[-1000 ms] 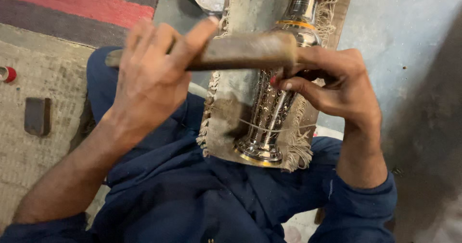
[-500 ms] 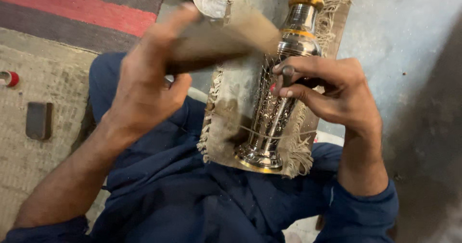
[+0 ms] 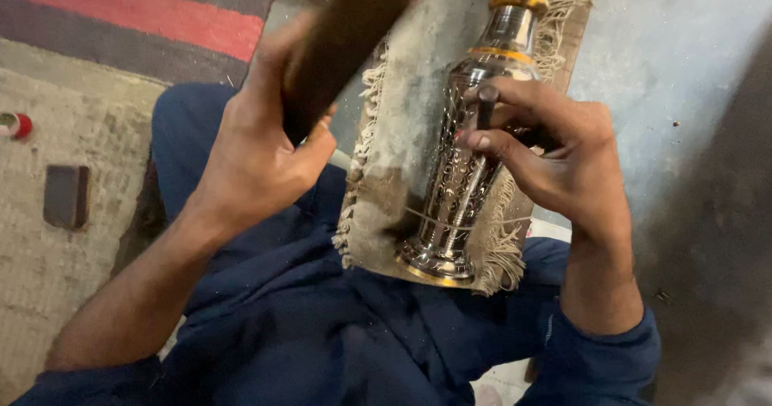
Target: The person sits on the floor with an ornate metal vase resting on a cloth pad and hammers a small chisel against the vase surface to chase or deepen the decorative pattern, repositioning the chisel and rotating the vase as they work around it.
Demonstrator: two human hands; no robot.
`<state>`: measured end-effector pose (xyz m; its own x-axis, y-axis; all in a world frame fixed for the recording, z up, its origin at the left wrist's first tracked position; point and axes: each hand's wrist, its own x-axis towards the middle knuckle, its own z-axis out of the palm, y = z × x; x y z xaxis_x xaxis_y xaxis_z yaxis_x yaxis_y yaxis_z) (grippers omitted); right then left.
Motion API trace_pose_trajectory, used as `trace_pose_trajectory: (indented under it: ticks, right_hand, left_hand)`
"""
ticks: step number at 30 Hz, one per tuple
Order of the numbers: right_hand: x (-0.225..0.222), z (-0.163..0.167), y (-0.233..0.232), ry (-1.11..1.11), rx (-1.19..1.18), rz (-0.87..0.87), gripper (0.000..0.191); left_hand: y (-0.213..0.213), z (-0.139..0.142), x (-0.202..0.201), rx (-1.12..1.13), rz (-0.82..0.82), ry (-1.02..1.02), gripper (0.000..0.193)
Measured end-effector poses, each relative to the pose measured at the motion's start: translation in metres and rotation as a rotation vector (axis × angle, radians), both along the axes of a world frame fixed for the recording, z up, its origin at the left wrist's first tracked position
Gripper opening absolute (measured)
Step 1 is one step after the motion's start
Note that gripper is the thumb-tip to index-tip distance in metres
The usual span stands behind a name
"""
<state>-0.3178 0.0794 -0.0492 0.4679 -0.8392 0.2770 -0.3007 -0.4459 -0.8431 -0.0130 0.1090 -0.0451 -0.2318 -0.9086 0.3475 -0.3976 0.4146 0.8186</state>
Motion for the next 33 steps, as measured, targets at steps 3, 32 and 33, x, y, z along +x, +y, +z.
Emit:
trace_pose_trajectory:
  ticks: [3,32,33]
  right_hand:
    - [0.003,0.002,-0.006,0.037,-0.075,0.036,0.035]
    - [-0.043,-0.020,-0.028,-0.110,-0.118,0.374,0.029]
    - [-0.043,-0.022,-0.027,-0.122,-0.106,0.365,0.028]
  left_hand:
    - [-0.003,-0.002,-0.004,0.092,0.063,0.139,0.072]
    - [0.024,-0.054,-0.027,0.139,-0.009,0.335,0.060]
    - [0.025,-0.048,-0.029,0.199,0.005,0.328,0.061]
